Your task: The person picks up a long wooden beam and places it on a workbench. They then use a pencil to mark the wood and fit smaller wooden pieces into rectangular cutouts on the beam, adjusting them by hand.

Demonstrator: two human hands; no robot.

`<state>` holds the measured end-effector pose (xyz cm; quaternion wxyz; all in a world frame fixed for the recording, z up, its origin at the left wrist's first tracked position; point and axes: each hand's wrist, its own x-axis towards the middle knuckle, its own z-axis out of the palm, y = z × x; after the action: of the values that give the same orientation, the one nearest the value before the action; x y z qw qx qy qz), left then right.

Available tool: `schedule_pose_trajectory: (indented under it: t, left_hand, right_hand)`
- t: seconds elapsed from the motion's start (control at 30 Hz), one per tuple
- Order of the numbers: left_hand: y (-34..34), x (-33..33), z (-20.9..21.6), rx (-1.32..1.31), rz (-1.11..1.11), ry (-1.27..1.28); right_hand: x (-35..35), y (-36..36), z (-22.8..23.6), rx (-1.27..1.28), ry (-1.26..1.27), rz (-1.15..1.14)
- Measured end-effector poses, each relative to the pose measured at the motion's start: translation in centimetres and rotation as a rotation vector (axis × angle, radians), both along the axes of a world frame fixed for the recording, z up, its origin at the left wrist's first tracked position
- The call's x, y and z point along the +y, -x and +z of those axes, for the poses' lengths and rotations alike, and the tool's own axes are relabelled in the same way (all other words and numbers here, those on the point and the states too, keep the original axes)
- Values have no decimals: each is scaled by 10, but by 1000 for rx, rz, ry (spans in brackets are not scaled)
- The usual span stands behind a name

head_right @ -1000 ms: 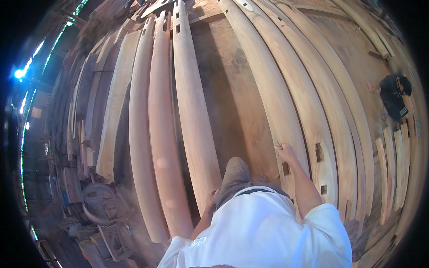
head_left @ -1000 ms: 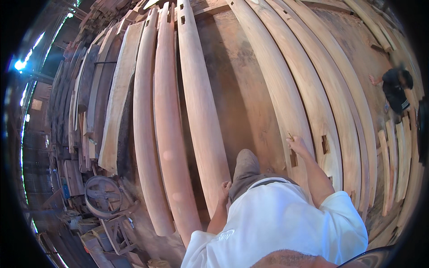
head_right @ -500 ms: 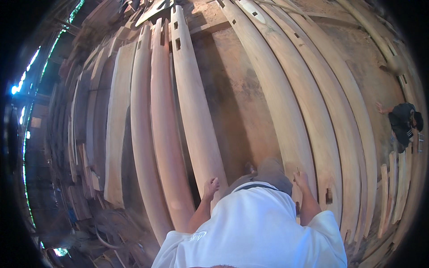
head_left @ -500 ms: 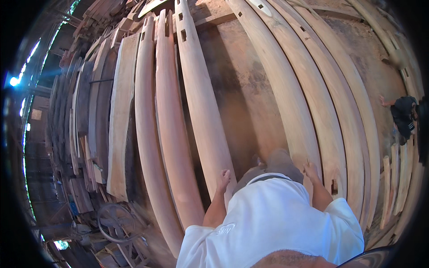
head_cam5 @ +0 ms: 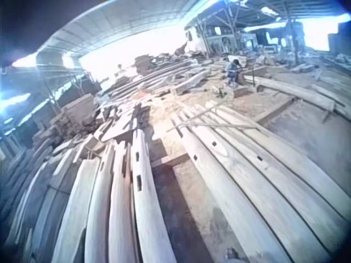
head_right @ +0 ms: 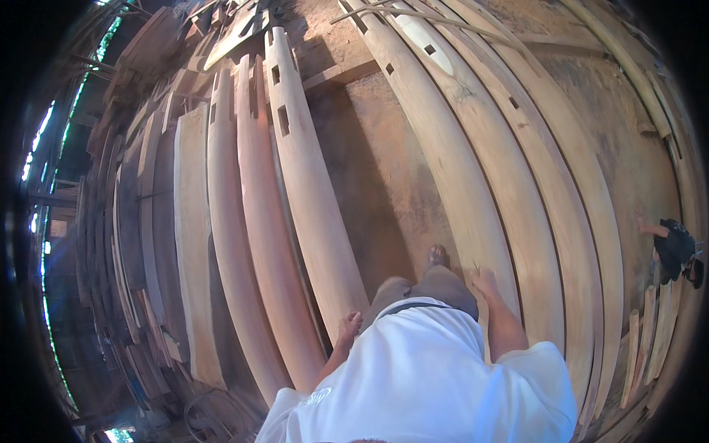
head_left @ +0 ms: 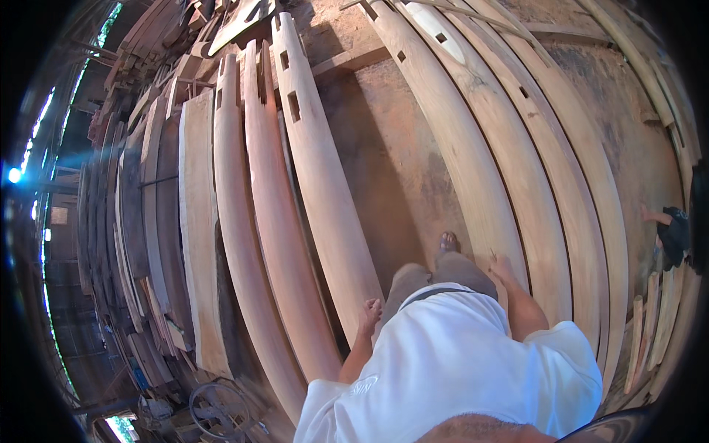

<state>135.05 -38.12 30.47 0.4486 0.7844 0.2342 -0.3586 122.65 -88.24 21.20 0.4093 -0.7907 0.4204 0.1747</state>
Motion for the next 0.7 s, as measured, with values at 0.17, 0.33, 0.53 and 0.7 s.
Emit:
schedule_pose_trajectory:
  t: [0.17, 0.33, 0.53, 0.7]
  left_hand:
    - [-115, -35, -32, -172, 23, 71]
    - [-265, -81, -45, -148, 81, 135]
    - [-449, -77, -53, 37, 187, 98]
    - [-664, -94, 32, -103, 248, 70]
  right_hand:
    - [-87, -244, 38, -170, 153, 135]
    - [-126, -456, 67, -239, 185, 181]
    - [-101, -568, 67, -52, -31, -55]
    - [-88, -640, 74, 129, -97, -14]
